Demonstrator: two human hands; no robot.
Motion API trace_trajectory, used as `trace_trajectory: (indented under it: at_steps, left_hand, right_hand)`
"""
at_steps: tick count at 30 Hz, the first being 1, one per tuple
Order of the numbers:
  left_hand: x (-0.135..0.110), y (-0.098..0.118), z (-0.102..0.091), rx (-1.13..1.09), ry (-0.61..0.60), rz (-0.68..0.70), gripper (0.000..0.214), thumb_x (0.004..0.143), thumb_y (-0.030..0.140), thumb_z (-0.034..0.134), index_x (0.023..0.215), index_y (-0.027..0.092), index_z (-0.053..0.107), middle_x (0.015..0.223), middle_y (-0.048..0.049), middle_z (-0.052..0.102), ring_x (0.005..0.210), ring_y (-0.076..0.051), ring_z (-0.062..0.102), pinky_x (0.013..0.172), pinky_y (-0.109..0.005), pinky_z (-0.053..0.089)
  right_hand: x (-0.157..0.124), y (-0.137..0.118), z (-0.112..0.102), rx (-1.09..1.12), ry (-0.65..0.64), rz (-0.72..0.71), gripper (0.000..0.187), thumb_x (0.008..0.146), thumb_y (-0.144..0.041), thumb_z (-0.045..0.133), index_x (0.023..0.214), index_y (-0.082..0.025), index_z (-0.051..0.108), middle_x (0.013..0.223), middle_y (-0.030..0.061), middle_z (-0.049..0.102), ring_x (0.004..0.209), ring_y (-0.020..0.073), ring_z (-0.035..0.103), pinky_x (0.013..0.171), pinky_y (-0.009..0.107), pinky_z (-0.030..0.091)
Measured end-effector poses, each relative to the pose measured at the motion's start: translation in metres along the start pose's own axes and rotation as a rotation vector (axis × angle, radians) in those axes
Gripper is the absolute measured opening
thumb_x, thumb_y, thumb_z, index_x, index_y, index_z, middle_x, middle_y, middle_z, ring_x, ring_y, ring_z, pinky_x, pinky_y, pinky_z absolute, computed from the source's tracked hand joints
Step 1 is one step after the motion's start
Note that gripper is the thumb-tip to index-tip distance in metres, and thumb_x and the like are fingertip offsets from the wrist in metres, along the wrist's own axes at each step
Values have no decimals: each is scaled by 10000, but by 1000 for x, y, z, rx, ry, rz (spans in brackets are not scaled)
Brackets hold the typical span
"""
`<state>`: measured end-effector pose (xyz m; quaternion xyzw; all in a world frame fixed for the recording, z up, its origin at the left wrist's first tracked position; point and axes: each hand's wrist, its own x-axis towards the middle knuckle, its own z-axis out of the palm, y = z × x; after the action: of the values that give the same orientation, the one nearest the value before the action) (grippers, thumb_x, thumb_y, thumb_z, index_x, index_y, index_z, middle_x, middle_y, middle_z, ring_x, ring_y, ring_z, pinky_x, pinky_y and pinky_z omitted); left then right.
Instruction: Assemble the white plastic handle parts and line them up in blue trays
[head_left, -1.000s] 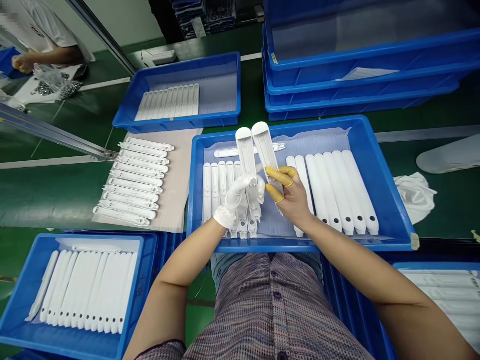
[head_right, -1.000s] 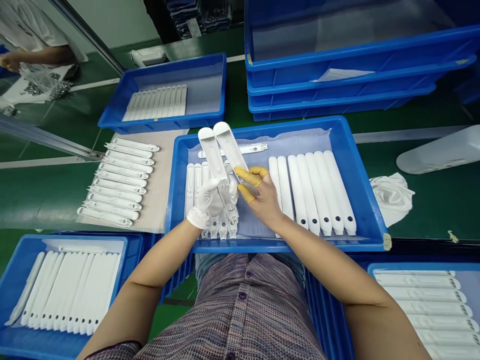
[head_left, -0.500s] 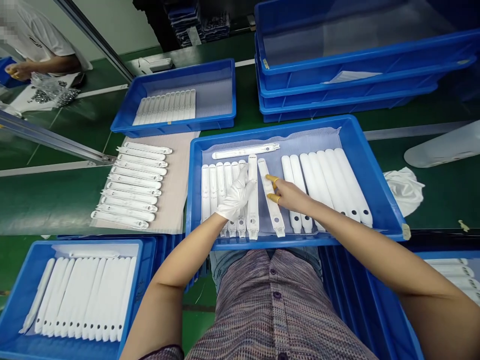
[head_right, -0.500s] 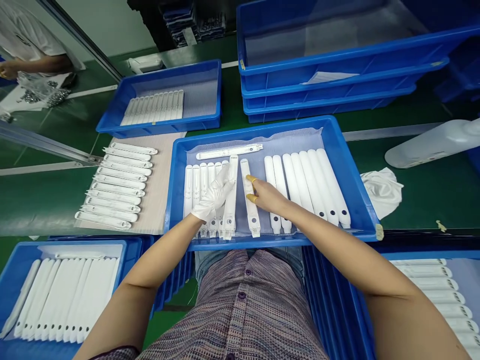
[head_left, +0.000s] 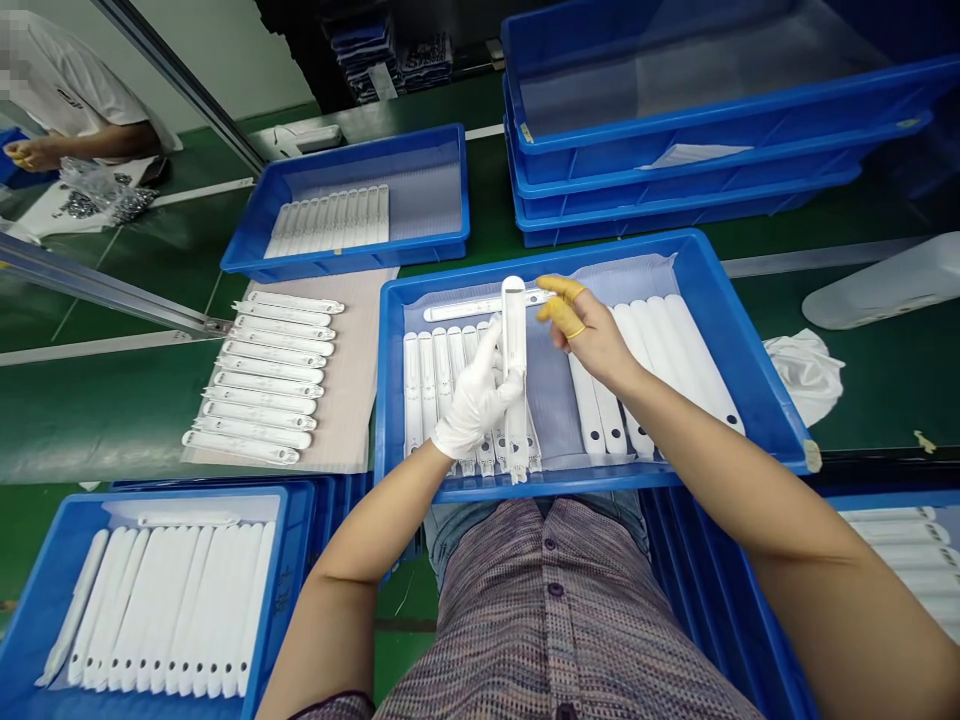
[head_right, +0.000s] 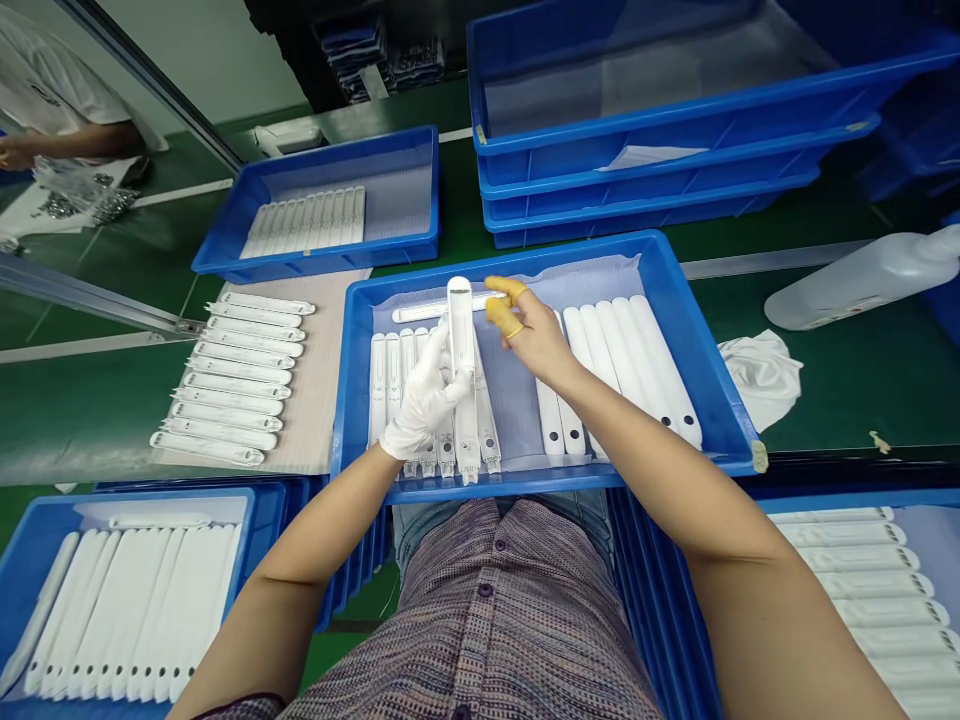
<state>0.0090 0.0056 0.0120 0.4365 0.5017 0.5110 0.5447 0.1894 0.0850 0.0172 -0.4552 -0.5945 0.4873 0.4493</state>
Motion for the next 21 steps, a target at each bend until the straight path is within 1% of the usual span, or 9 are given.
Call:
trace_trajectory:
  at_steps: [3, 6, 8, 11, 13, 16, 18, 20, 21]
  left_hand:
    - [-5, 1, 3, 33, -7, 25, 680, 812, 291, 834, 1458, 242, 626, 841, -21, 646, 762, -192, 609, 817, -311, 545]
    - [-8, 0, 3, 121, -26, 84, 680, 828, 313, 817, 1475, 260, 612, 902, -33, 674, 720, -170, 553, 847, -314, 552]
    - [-9, 0, 1, 196, -39, 124, 696, 852, 348, 800, 1506, 261, 580, 929, -46, 691, 716, -172, 542, 854, -327, 558]
    - [-8, 1, -1, 248, -19, 171, 703, 879, 375, 776, 1533, 249, 549, 941, -56, 703, 703, -172, 554, 814, -329, 559]
    - [-5, 3, -1, 211, 28, 183, 691, 876, 379, 786, 1517, 253, 561, 984, -59, 713, 715, -169, 577, 781, -313, 549]
    - [3, 4, 3, 110, 54, 158, 686, 886, 418, 786, 1511, 249, 557, 1024, -68, 722, 803, -194, 644, 812, -313, 551]
    - [9, -1, 4, 109, 6, 93, 671, 943, 487, 706, 1538, 242, 517, 944, -65, 717, 836, -222, 680, 854, -347, 566]
    - [14, -11, 3, 247, -53, 73, 635, 1005, 537, 581, 1553, 229, 493, 972, -90, 725, 953, -268, 713, 950, -413, 567]
    - [16, -18, 2, 372, -97, 105, 636, 1012, 543, 556, 1554, 216, 489, 1085, -122, 733, 1089, -303, 706, 1041, -462, 537]
  right_hand:
    - [9, -30, 7, 77, 27, -89, 442, 836, -592, 801, 1125, -266, 725, 1073, 22, 679, 695, 114, 576, 640, 270, 502]
    - [18, -47, 16, 114, 15, -136, 441, 789, -633, 830, 885, -216, 728, 914, 27, 679, 755, 141, 603, 658, 266, 520]
    - [22, -48, 17, 199, -35, -103, 512, 804, -708, 776, 871, -203, 729, 792, 19, 655, 672, 127, 585, 575, 246, 500]
    - [18, -41, 13, 348, -89, 8, 557, 853, -728, 712, 995, -189, 732, 792, 15, 664, 591, 98, 581, 486, 214, 467]
    - [6, -31, 11, 342, -146, 82, 539, 858, -646, 752, 1154, -198, 703, 853, 11, 688, 572, 94, 606, 447, 205, 464]
    - [-23, -11, 12, 173, -350, 199, 737, 802, -415, 861, 1448, -225, 563, 828, -26, 688, 493, 107, 609, 387, 224, 458]
    - [-38, 4, 10, 88, -439, 254, 832, 815, -300, 838, 1554, -244, 461, 790, -47, 683, 447, 117, 603, 373, 237, 462]
    - [-46, 17, 4, 16, -451, 286, 785, 871, -255, 766, 1578, -229, 425, 725, -56, 673, 417, 131, 596, 380, 251, 472]
    - [-46, 22, -1, -46, -445, 301, 751, 896, -238, 734, 1578, -203, 422, 675, -59, 660, 409, 144, 594, 391, 260, 479]
